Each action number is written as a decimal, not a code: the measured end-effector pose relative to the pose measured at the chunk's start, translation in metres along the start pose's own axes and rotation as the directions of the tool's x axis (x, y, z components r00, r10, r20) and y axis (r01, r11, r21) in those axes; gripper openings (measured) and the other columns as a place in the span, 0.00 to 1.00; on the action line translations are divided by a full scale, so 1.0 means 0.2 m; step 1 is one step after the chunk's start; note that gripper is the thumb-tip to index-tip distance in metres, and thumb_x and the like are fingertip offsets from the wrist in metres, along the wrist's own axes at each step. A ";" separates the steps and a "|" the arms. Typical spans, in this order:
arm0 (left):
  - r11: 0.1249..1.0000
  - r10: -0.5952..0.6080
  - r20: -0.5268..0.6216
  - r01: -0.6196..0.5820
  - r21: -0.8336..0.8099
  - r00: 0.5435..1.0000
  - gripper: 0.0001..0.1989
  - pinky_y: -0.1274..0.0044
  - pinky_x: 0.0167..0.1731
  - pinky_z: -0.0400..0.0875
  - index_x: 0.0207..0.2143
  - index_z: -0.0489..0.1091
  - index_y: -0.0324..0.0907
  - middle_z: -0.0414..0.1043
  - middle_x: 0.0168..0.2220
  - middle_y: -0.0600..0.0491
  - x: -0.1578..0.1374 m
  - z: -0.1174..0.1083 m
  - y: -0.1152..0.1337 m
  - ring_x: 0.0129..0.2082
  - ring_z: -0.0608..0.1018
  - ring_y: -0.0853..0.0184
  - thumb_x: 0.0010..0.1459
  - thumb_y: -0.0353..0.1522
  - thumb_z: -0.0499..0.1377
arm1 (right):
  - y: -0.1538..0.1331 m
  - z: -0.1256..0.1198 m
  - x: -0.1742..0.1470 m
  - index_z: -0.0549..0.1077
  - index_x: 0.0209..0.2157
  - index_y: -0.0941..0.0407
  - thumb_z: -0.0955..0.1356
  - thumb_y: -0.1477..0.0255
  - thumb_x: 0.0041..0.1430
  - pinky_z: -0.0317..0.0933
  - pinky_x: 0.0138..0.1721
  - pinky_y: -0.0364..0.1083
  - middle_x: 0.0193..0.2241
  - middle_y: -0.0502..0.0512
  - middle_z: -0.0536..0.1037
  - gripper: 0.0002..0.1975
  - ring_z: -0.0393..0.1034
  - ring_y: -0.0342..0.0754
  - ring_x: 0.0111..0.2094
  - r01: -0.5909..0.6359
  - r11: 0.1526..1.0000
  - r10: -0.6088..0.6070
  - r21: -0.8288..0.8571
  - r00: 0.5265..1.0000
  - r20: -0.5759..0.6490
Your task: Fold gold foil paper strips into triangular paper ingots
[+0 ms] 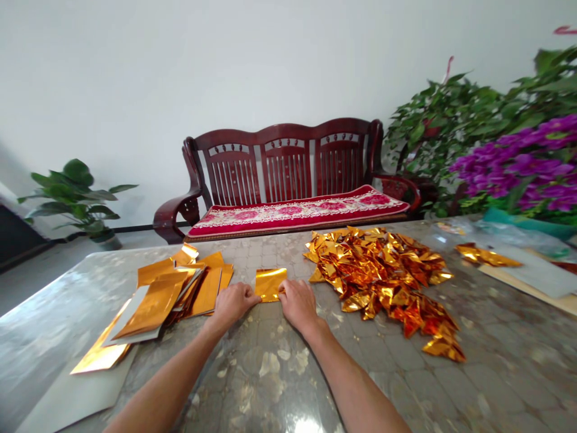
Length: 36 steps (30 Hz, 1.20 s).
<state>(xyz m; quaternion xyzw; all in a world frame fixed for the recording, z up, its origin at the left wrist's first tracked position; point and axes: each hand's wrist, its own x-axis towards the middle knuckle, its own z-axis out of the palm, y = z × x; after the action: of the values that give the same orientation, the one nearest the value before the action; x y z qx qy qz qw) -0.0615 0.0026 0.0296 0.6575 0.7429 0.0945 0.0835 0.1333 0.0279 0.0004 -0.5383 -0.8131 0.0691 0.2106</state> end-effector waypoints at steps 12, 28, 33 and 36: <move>0.988 0.150 -0.205 -0.141 0.061 0.967 0.13 0.70 0.43 0.63 0.38 0.76 0.45 0.75 0.39 0.50 -0.04 0.07 -0.06 0.42 0.75 0.58 0.57 0.44 0.63 | 0.01 0.03 -0.01 0.73 0.44 0.52 0.67 0.70 0.63 0.53 0.42 0.48 0.41 0.54 0.77 0.08 0.68 0.52 0.44 -0.014 0.999 0.013 -0.034 0.999 -0.050; 0.842 0.477 0.011 -0.461 0.280 0.879 0.09 0.71 0.45 0.70 0.45 0.71 0.40 0.73 0.42 0.48 -0.14 0.13 0.06 0.43 0.74 0.61 0.65 0.28 0.54 | -0.05 0.01 -0.05 0.75 0.37 0.53 0.64 0.73 0.68 0.53 0.42 0.50 0.36 0.52 0.77 0.07 0.66 0.51 0.41 0.352 0.893 -0.365 -0.281 0.931 0.005; 0.825 0.419 0.056 -0.406 0.394 0.906 0.12 0.69 0.42 0.72 0.47 0.70 0.35 0.73 0.42 0.44 -0.19 0.14 0.14 0.43 0.76 0.58 0.64 0.23 0.52 | -0.07 0.02 -0.05 0.75 0.38 0.54 0.65 0.74 0.67 0.56 0.41 0.50 0.36 0.53 0.77 0.06 0.67 0.51 0.39 0.386 0.873 -0.393 -0.298 0.919 0.039; 0.809 0.397 0.056 -0.378 0.450 0.916 0.12 0.70 0.40 0.73 0.47 0.70 0.34 0.72 0.42 0.42 -0.21 0.14 0.19 0.43 0.76 0.58 0.64 0.22 0.51 | -0.08 0.02 -0.04 0.74 0.39 0.55 0.66 0.75 0.66 0.58 0.40 0.50 0.38 0.54 0.77 0.05 0.68 0.52 0.40 0.391 0.866 -0.394 -0.312 0.917 0.056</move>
<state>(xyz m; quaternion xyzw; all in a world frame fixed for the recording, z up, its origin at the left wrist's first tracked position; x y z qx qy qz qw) -0.0140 -0.0341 0.0121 0.7940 0.5960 -0.0521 -0.1075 0.1214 0.0145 -0.0011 -0.3889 -0.9048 -0.1092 0.1349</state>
